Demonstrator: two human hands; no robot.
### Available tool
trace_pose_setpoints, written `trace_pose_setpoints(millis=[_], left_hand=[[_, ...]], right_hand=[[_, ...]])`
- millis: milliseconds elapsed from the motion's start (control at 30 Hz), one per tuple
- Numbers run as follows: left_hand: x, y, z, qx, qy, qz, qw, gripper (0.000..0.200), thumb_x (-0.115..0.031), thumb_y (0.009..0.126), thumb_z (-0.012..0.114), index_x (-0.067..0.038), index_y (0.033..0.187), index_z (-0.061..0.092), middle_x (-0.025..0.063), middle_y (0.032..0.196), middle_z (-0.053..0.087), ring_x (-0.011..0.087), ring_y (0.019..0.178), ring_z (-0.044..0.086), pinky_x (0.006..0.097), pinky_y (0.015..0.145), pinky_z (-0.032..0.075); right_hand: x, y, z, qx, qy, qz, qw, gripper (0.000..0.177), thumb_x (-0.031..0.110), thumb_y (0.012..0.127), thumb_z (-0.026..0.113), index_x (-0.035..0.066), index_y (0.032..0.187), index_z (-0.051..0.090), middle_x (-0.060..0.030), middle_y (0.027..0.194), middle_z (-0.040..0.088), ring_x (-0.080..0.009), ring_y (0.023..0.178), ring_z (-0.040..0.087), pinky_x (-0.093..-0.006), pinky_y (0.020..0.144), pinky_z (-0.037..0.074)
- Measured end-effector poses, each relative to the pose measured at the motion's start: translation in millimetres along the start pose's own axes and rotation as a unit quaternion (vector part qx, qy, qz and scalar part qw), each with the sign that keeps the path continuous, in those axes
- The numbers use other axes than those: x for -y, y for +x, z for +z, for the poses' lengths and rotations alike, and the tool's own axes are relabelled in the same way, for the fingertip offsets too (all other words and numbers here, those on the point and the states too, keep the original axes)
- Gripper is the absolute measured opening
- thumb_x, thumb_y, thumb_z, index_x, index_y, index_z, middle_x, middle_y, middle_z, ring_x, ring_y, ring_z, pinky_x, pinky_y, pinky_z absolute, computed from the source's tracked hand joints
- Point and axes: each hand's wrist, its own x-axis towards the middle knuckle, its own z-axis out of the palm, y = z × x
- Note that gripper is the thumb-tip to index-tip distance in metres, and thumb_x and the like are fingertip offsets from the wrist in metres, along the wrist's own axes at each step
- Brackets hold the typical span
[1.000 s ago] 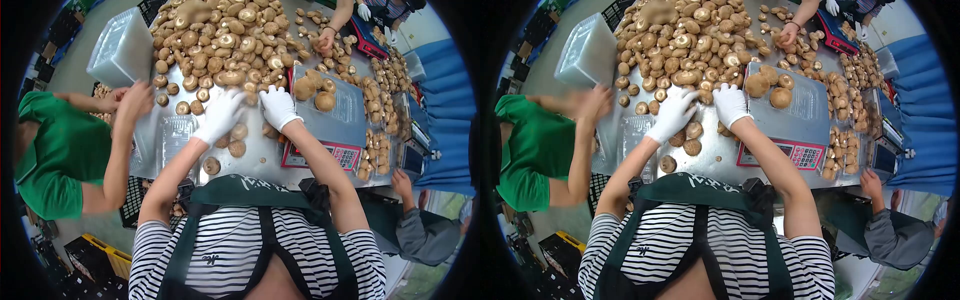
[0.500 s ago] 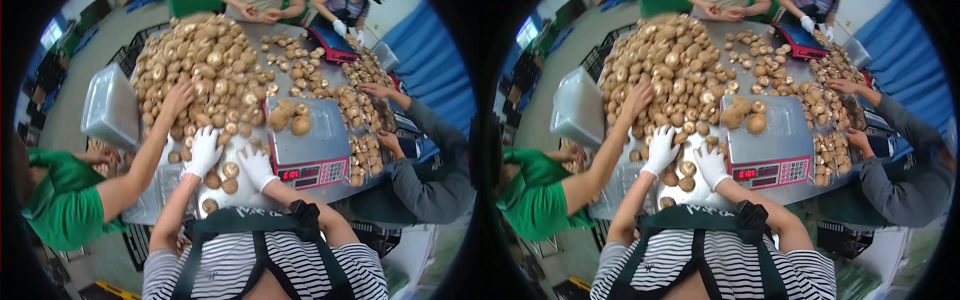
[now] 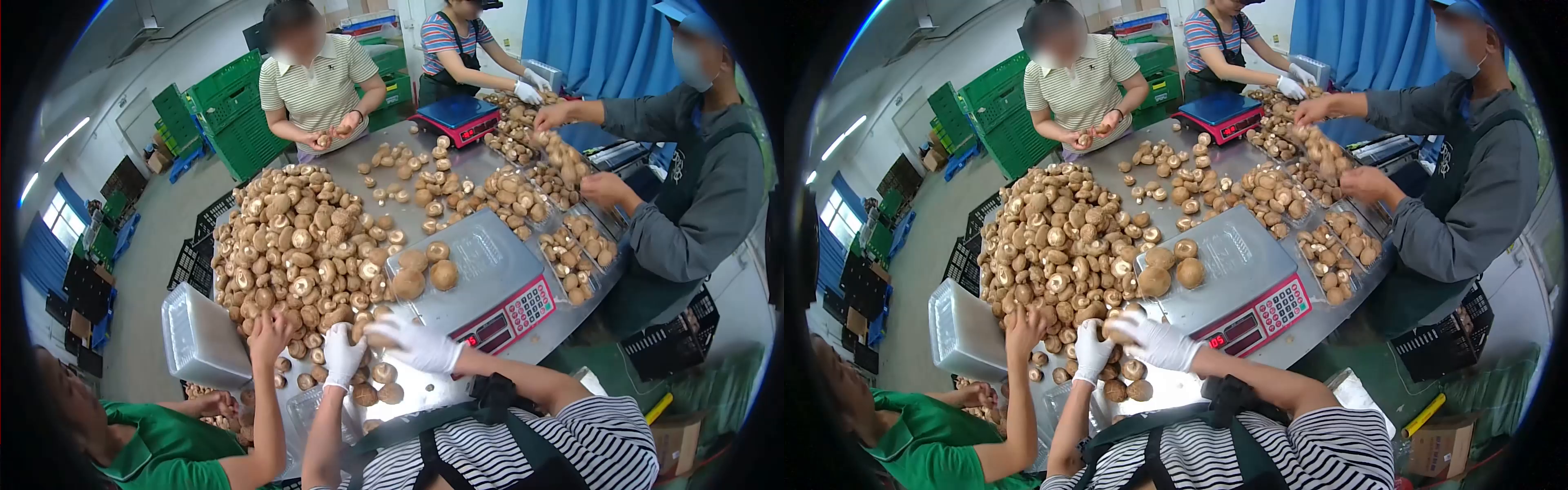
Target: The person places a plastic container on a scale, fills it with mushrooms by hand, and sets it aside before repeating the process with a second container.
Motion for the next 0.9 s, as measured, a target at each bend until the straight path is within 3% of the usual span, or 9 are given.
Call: trace_pose_setpoints(millis=[67,167,267,367,467,600,733,800,900], left_hand=[[-14,-2,-5,-0.059,-0.041,-0.011,0.997,0.033,-0.022,0.075,0.077,-0.002,0.095,0.059,0.0172,0.092,0.061,0.0352,0.087,0.059,0.0418,0.08,0.048],[-16,1,-9,0.005,-0.32,-0.156,0.935,0.026,-0.017,0.086,0.069,0.001,0.103,0.059,0.0069,0.093,0.061,0.0155,0.088,0.058,0.03,0.08,0.047],[-46,7,-34,0.048,-0.444,-0.207,0.871,0.035,-0.02,0.096,0.057,0.001,0.124,0.054,0.0061,0.112,0.063,0.0136,0.099,0.062,0.0266,0.085,0.05],[-82,14,-45,0.06,-0.493,-0.239,0.835,0.022,-0.017,0.095,0.059,-0.001,0.11,0.06,0.0033,0.1,0.063,0.0088,0.091,0.057,0.0241,0.08,0.046],[-96,23,-37,0.046,-0.488,-0.191,0.85,0.023,-0.016,0.094,0.062,-0.001,0.111,0.059,0.0032,0.1,0.063,0.0086,0.086,0.058,0.0228,0.075,0.047],[-104,34,-33,0.057,-0.468,-0.147,0.869,0.027,-0.018,0.092,0.066,-0.002,0.112,0.057,0.0029,0.101,0.063,0.0086,0.09,0.058,0.0241,0.079,0.048],[-128,53,-43,0.097,-0.405,-0.124,0.901,0.031,-0.018,0.088,0.069,-0.002,0.111,0.057,0.0045,0.101,0.062,0.0108,0.096,0.057,0.0273,0.083,0.049],[-131,65,-36,0.104,-0.312,-0.058,0.943,0.034,-0.019,0.087,0.069,-0.002,0.113,0.057,0.0044,0.102,0.063,0.0098,0.091,0.06,0.0244,0.077,0.051],[-166,90,-27,0.089,-0.165,0.072,0.98,0.034,-0.016,0.08,0.072,-0.002,0.107,0.058,0.0101,0.103,0.062,0.0233,0.096,0.063,0.0333,0.083,0.051]], right_hand=[[-9,-4,-37,-0.078,0.017,-0.016,0.997,0.051,0.016,0.087,0.063,0.009,0.135,0.046,-0.0182,0.133,0.046,-0.0354,0.124,0.049,-0.0412,0.104,0.041],[-34,-11,-101,-0.201,0.034,0.05,0.978,0.049,0.014,0.088,0.061,0.001,0.133,0.046,-0.0187,0.131,0.05,-0.0339,0.124,0.049,-0.0407,0.105,0.04],[-71,-14,-145,-0.259,-0.129,0.072,0.954,0.049,0.014,0.088,0.061,0.006,0.134,0.046,-0.0192,0.13,0.051,-0.0352,0.12,0.051,-0.0392,0.102,0.043],[-102,-15,-145,-0.237,-0.183,0.142,0.944,0.052,0.028,0.09,0.06,0.013,0.137,0.045,-0.0186,0.132,0.05,-0.037,0.119,0.053,-0.0415,0.098,0.046],[-124,-9,-125,-0.115,-0.204,0.207,0.95,0.062,0.043,0.09,0.057,0.013,0.142,0.04,-0.0173,0.136,0.048,-0.0374,0.117,0.054,-0.0439,0.095,0.048],[-118,-13,-130,-0.116,-0.213,0.196,0.95,0.065,0.047,0.092,0.053,0.014,0.146,0.037,-0.0176,0.139,0.048,-0.0372,0.118,0.054,-0.0432,0.096,0.047],[-96,-33,-153,-0.244,-0.245,0.124,0.93,0.047,0.032,0.093,0.057,0.007,0.133,0.052,-0.0173,0.128,0.057,-0.0345,0.111,0.058,-0.0406,0.093,0.048],[-79,-37,-155,-0.243,-0.121,0.124,0.955,0.04,0.024,0.093,0.058,0.005,0.128,0.055,-0.0168,0.124,0.058,-0.0319,0.108,0.06,-0.038,0.091,0.049],[-50,-28,-144,-0.228,0.052,0.053,0.971,0.034,0.013,0.092,0.06,0.001,0.124,0.056,-0.0164,0.118,0.06,-0.0272,0.107,0.06,-0.0341,0.093,0.047]])
